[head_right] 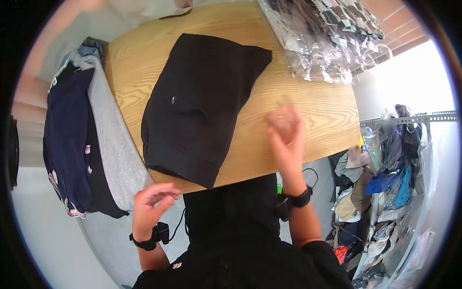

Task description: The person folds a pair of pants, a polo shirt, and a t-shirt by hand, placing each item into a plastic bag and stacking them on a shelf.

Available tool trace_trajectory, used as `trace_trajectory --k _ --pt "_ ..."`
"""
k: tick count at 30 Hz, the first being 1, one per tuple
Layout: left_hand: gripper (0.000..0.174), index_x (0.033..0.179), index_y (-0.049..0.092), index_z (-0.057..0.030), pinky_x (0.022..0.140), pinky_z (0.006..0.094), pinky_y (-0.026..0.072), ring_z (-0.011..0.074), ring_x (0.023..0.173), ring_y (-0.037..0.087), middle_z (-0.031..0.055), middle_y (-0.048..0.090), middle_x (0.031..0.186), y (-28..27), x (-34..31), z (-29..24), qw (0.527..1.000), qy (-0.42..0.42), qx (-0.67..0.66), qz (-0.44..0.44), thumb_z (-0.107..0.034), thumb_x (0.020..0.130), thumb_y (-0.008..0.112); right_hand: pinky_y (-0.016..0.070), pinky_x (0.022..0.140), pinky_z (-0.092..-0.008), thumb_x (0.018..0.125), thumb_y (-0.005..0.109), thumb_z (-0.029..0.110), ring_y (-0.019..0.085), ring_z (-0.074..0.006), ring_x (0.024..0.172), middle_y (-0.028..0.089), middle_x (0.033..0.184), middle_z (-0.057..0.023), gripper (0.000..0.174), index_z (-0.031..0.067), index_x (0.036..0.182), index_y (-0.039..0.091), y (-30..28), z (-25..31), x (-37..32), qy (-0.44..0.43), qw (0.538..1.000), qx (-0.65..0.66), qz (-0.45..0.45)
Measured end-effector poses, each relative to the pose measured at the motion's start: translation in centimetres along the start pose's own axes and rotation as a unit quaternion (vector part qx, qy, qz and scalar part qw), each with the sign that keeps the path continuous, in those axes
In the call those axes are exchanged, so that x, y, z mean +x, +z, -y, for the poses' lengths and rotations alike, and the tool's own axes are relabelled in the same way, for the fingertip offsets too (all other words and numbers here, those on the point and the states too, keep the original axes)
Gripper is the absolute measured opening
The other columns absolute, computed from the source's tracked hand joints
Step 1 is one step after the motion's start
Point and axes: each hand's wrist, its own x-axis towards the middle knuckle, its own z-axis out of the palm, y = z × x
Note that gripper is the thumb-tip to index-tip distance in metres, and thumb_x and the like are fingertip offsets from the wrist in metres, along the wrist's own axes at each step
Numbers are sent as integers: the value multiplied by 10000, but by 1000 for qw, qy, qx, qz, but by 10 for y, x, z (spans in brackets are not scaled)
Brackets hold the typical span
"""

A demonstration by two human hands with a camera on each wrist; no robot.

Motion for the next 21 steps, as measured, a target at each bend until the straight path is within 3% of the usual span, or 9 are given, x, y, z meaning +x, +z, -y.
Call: trace_trajectory --k 3,5,6,9,13,14,16,20,21 --pt "367 1170 523 -8 854 318 473 205 1049 570 129 580 1146 -7 18 13 985 128 6 -118 19 816 615 496 730 -273 828 589 13 618 -192 906 530 1177 -145 688 24 1381 179 12 12 -29 73 986 -72 131" --pt "461 1226 480 0 970 378 391 259 1189 470 167 471 1291 0 39 -7 917 151 215 -299 -52 802 651 505 686 -274 826 627 63 642 -190 835 588 1092 -154 713 9 1376 176 21 38 -41 112 971 -134 161" --pt "557 1282 430 8 1037 392 303 289 1264 377 179 368 1377 0 44 -13 918 106 273 -268 -125 796 666 506 654 -278 812 661 109 645 -197 773 611 1002 -161 750 -13 1366 171 25 46 -43 139 945 -152 255" --pt "602 1315 395 19 1042 373 295 309 1250 394 185 389 1365 4 56 -18 931 88 282 -213 -155 803 662 510 638 -310 793 708 192 649 -237 730 636 860 -193 830 -61 1351 149 40 42 -48 230 868 -80 434" --pt "681 1397 247 9 992 342 339 265 1194 441 198 421 1317 26 50 -12 973 59 122 -184 -164 848 611 439 927 -359 830 640 86 528 -315 1144 481 1247 -273 846 -21 1402 25 57 6 -57 8 962 -75 262" --pt "707 1412 201 -1 964 341 357 253 1171 453 202 418 1315 33 47 -16 982 54 62 -170 -178 856 600 439 927 -359 830 640 86 528 -315 1144 481 1247 -273 846 -21 1402 25 56 7 -52 3 966 -80 244" --pt "755 1425 153 -17 900 337 376 236 1125 463 180 416 1311 43 42 -8 983 55 -6 -177 -215 848 598 336 1040 -391 811 651 58 385 -307 1282 333 1389 -235 849 -7 1412 55 46 12 -42 43 962 222 152" --pt "761 1399 218 -24 891 344 356 242 1093 460 154 438 1283 69 41 11 962 122 129 -208 -200 799 650 294 1071 -399 803 625 13 354 -278 1303 312 1408 -185 805 22 1419 107 -18 15 -34 -22 977 200 73" --pt "754 1374 263 -26 883 341 349 243 1072 456 140 454 1252 72 42 16 940 135 208 -233 -182 766 682 306 1061 -385 796 603 -10 382 -264 1278 349 1380 -173 744 33 1402 174 -48 10 -32 -100 993 59 -6"
